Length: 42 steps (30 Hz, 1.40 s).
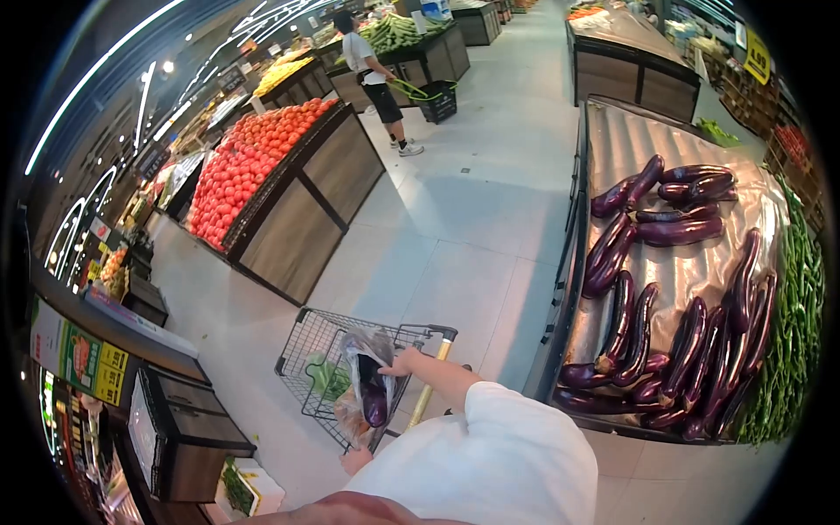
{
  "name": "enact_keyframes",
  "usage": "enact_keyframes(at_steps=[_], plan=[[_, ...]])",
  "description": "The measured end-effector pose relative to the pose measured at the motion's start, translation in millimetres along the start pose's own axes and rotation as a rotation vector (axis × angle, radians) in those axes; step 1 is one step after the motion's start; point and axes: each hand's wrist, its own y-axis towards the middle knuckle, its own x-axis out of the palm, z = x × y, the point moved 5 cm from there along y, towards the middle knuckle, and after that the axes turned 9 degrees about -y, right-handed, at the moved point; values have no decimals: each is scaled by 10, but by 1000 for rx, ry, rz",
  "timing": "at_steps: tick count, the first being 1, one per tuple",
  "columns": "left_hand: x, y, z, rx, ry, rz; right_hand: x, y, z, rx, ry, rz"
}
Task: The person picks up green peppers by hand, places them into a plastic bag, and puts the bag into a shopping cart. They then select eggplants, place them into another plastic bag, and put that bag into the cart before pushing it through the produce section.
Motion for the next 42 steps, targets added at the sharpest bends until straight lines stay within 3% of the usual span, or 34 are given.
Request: enact_keyframes(at_steps=[2,7,9,15,18,19,21,24,29,30,31,34,35,38,42], plan=[[-106,-17,100,-60,-1,20,7,80,49,26,-2,-100],[-212,226,224,-67,60,57,250,296,145,59,92,-20],[-326,274,310,-24,94,132,130,191,142,51,111,-54],[-431,1020,517,230,144,24,-147,42,191,159,194,-133],[-580,1230,793,282,83,104,-202,148,269,229,165,126],[-579,1378,879,311,78,38,-214,160,278,256,185,252],[-622,1753,999,358,71,-99,-260,213,332,285,200,170],[-712,2087,1312,615,97,-76,-433,185,338,368,218,243],[-709,2750,1793,797,42,-42,-424,385,493,488,252,222],[-704,2830,1916,842,41,-42,-440,396,519,514,257,253],[-725,2869,2061,916,98,111,-455,413,538,541,264,287],[-853,3018,2503,1063,96,-76,-381,494,636,640,241,434],[-821,3106,2608,1090,93,-41,-332,537,700,677,226,492],[-729,3373,3139,1213,65,30,-456,-18,849,751,107,676],[-701,3473,3692,1375,13,73,-525,-823,825,881,256,924]])
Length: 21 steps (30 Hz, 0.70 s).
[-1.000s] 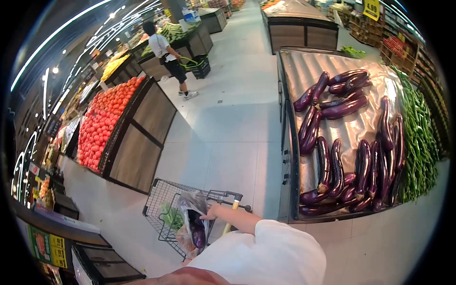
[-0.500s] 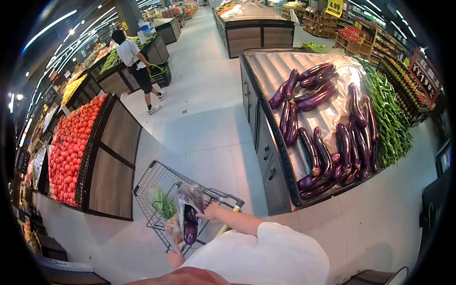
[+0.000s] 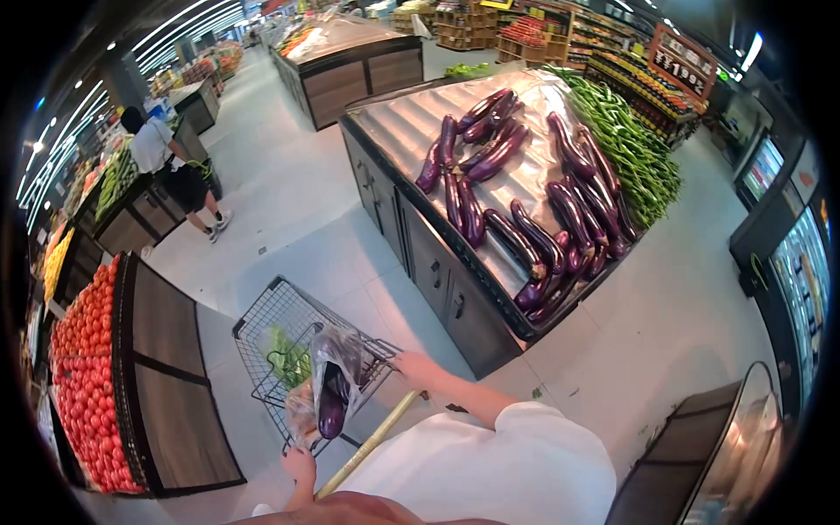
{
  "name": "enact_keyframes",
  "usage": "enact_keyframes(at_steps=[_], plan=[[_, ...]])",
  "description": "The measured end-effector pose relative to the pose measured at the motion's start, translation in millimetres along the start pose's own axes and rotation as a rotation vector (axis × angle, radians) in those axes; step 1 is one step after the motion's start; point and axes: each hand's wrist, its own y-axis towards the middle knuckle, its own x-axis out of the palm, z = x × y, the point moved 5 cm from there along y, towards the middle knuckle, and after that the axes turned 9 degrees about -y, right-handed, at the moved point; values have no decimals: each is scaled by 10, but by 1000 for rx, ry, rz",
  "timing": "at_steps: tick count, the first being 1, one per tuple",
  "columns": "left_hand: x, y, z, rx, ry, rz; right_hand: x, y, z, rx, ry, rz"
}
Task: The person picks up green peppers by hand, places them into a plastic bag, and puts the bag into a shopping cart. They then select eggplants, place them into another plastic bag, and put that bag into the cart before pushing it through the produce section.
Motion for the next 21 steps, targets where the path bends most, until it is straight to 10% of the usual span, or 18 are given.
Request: enact_keyframes(at_steps=[6,21], plan=[[163,846,136,94,-18,-66,-340,-410,89,-58,-64,595],[573,2332,1185,217,-16,-94,-683,297,896,46,-255,708]])
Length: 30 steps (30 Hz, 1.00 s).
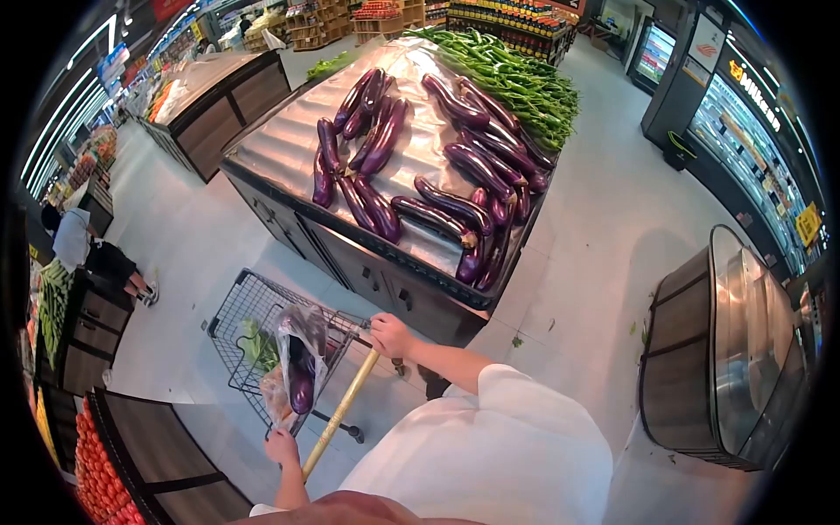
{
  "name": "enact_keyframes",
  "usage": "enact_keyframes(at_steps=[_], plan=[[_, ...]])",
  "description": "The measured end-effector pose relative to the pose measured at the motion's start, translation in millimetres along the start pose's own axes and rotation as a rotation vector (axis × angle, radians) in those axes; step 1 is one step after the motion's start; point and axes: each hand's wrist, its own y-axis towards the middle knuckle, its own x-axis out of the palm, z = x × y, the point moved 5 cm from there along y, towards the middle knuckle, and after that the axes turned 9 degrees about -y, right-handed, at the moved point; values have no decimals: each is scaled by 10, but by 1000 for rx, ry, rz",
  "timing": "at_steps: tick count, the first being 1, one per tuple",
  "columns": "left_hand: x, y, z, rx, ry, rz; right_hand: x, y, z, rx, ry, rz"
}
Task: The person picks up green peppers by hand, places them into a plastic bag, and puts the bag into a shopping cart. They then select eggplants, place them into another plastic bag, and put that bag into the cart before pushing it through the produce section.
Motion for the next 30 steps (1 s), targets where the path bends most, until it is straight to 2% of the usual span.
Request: enact_keyframes(at_steps=[7,17,19,25,30], plan=[[172,500,462,28,-1,-2,222,335,612,9,10,-11],[461,1035,981,-29,-33,-5,429,770,1311,5,5,-37],[335,1133,1192,-34,-36,-7,464,838,1421,14,0,-24],[546,1499,1387,53,6,-18,567,1058,1695,62,-36,-45],[552,1815,1634,59,-8,-142,696,1160,1747,239,-71,-41]])
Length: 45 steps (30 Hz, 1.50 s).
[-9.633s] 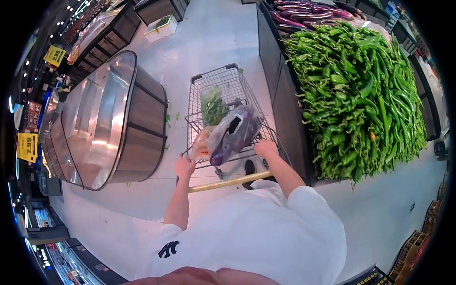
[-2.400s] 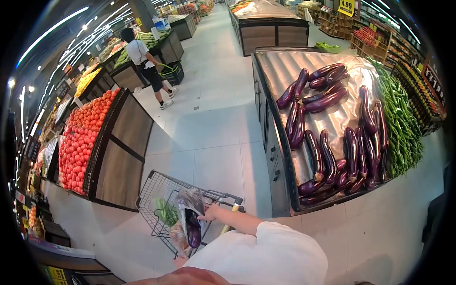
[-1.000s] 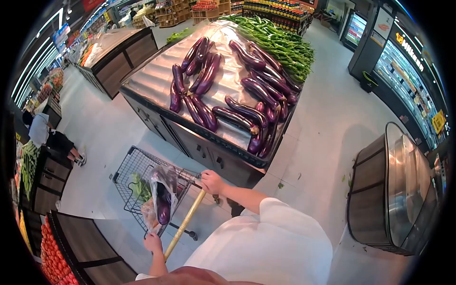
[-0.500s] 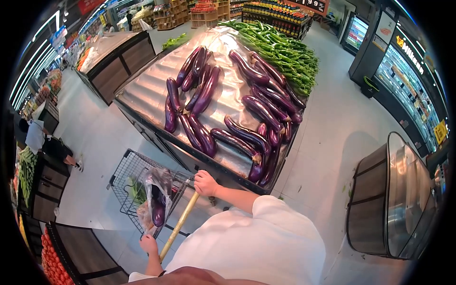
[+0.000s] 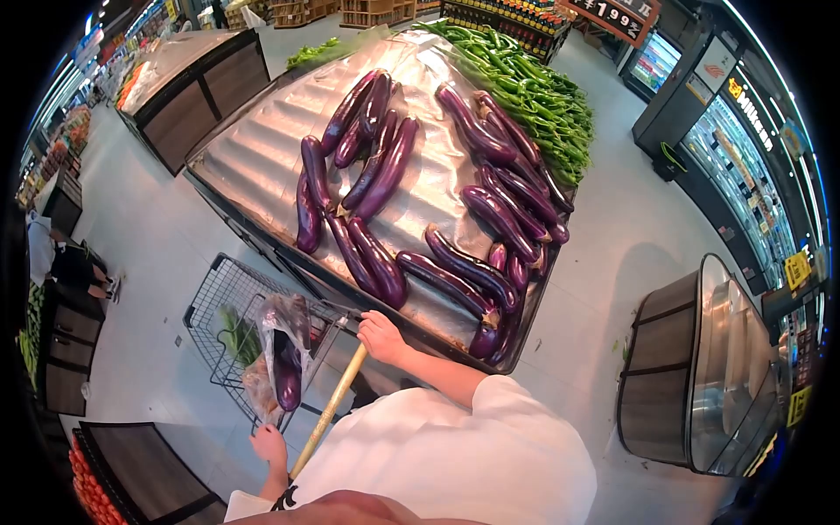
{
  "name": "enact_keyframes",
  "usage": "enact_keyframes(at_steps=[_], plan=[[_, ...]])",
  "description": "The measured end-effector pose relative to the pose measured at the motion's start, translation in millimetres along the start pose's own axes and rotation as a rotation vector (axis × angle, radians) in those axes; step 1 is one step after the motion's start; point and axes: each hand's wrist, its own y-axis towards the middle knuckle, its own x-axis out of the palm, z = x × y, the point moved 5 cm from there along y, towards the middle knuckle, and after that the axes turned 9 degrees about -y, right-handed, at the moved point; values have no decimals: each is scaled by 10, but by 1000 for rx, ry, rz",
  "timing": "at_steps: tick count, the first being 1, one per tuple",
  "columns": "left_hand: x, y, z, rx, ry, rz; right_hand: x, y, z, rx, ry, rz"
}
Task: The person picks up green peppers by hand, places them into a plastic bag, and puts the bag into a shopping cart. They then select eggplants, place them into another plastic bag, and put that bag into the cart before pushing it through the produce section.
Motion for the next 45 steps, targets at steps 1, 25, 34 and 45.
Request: enact_keyframes(at_steps=[1,25,34,45], plan=[[7,53,-1,9,-6,-4,61,9,-11,25,-33,-23],[85,1120,-42,85,-39,-215,1983,1693,-732,570,-75,-1171],[181,1133,-60,48,-23,-218,2356,1320,-445,635,35,-1023],[272,1199,-246,73,11,-158,2199,796,-291,572,233,-1026]])
